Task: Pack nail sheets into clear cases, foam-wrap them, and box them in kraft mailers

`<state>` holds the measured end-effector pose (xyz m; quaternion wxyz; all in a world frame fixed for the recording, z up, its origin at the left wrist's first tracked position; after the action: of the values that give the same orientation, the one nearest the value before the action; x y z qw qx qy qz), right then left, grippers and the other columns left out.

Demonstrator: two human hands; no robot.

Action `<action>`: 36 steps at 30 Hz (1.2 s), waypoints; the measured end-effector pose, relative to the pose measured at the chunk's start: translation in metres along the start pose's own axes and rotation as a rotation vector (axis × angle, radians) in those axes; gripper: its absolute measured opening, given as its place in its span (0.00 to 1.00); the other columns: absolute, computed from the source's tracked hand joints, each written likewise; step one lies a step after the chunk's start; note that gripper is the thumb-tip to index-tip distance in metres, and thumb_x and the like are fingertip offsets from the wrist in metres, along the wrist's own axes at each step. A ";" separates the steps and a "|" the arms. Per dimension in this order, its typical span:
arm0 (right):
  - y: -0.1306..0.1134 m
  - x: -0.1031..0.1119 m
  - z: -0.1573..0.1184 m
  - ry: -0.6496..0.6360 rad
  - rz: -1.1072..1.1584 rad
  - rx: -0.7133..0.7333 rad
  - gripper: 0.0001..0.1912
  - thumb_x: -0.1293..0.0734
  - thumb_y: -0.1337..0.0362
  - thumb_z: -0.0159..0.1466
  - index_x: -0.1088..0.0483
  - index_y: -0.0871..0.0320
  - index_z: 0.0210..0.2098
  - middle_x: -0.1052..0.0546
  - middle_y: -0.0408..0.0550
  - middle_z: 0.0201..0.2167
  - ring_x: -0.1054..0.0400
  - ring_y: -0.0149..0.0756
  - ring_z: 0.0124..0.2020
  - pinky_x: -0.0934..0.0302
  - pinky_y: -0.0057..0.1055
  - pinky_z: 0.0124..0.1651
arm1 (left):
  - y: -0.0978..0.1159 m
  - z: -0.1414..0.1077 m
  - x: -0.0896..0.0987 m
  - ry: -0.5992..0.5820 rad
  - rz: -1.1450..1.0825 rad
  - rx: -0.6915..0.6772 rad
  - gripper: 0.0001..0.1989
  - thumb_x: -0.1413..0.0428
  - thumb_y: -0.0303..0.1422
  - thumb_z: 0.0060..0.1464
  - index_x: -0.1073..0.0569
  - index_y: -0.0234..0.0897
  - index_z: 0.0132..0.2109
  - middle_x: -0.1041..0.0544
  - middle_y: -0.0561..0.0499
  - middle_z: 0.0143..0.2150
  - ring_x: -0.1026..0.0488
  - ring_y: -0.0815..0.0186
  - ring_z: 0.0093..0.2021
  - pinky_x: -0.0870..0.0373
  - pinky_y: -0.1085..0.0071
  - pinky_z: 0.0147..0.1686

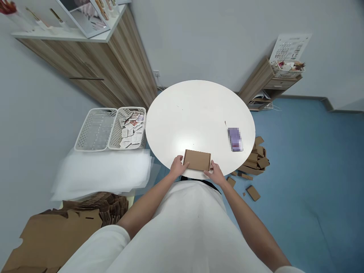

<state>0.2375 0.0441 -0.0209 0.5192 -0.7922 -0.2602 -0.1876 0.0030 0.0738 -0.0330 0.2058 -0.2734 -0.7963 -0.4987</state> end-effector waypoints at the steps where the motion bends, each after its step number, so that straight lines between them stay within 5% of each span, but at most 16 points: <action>1: 0.002 0.002 0.000 0.004 0.014 -0.034 0.39 0.34 0.53 0.49 0.47 0.55 0.57 0.36 0.55 0.49 0.34 0.38 0.38 0.38 0.34 0.40 | -0.001 0.002 0.002 -0.006 -0.016 0.001 0.26 0.47 0.43 0.47 0.39 0.34 0.51 0.33 0.41 0.49 0.31 0.64 0.40 0.37 0.70 0.38; 11: -0.014 -0.005 0.003 -0.047 0.260 -0.147 0.32 0.36 0.52 0.52 0.41 0.55 0.54 0.32 0.51 0.46 0.34 0.34 0.34 0.39 0.33 0.39 | 0.008 0.011 -0.004 -0.146 -0.044 -0.023 0.29 0.48 0.44 0.48 0.40 0.35 0.54 0.31 0.41 0.48 0.31 0.60 0.43 0.37 0.69 0.38; 19: 0.020 0.013 -0.021 0.028 0.296 -0.251 0.32 0.36 0.51 0.53 0.43 0.55 0.55 0.31 0.49 0.45 0.34 0.32 0.32 0.40 0.32 0.39 | 0.031 -0.003 -0.028 -0.216 0.005 -0.058 0.29 0.50 0.48 0.49 0.39 0.36 0.53 0.31 0.42 0.47 0.31 0.62 0.40 0.36 0.70 0.36; 28: 0.064 0.084 -0.026 0.107 0.210 -0.265 0.30 0.41 0.49 0.55 0.42 0.54 0.55 0.32 0.43 0.29 0.37 0.32 0.26 0.41 0.31 0.31 | 0.093 -0.002 -0.084 -0.350 0.088 -0.076 0.31 0.55 0.52 0.50 0.39 0.37 0.55 0.29 0.47 0.38 0.31 0.62 0.37 0.37 0.69 0.35; 36: 0.152 0.191 -0.037 0.290 0.227 -0.327 0.32 0.40 0.49 0.55 0.43 0.55 0.56 0.33 0.49 0.39 0.37 0.36 0.33 0.39 0.34 0.36 | 0.192 -0.016 -0.183 -0.510 0.048 -0.109 0.34 0.53 0.52 0.48 0.43 0.38 0.58 0.30 0.46 0.42 0.31 0.65 0.33 0.34 0.68 0.35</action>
<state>0.4803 0.0018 -0.0085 0.4337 -0.8546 -0.0583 -0.2794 0.2671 0.0848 -0.0059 -0.0048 -0.4200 -0.7877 -0.4507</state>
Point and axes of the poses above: each hand's wrist, its own z-axis towards the middle knuckle, its own x-axis out of the back of the hand, y = z × x, the point moved 10 cm from there along z, towards the middle knuckle
